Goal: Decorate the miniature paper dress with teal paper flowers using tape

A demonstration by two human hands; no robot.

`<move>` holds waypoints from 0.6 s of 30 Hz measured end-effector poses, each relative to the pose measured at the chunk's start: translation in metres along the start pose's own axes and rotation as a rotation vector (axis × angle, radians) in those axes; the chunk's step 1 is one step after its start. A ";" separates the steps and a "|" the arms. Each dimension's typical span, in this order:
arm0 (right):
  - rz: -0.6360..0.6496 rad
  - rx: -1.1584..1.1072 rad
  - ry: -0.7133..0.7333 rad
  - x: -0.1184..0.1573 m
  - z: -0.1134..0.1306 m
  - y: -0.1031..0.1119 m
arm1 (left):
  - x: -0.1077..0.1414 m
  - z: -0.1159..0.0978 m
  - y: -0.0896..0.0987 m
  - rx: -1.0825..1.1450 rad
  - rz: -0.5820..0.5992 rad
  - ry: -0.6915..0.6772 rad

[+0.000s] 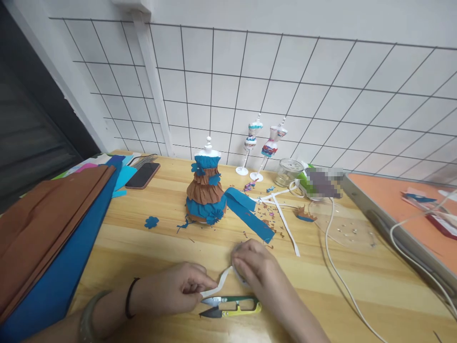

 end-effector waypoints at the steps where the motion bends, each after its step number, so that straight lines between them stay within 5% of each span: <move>1: 0.028 0.023 0.062 0.000 0.009 -0.005 | 0.000 -0.001 0.000 -0.033 0.004 -0.014; 9: 0.142 0.234 0.137 0.001 0.029 -0.019 | 0.000 -0.011 -0.002 -0.114 0.015 -0.091; 18: 0.139 0.080 0.033 0.000 0.024 -0.024 | 0.000 -0.012 -0.002 -0.149 0.021 -0.081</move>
Point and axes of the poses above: each hand's wrist, its own x-axis away from the middle knuckle, its own y-axis out of the back of the hand, z = x × y, the point moved 4 cm from there along -x, towards the middle knuckle, and after that the axes turned 6 degrees about x, right-handed, at the moved point
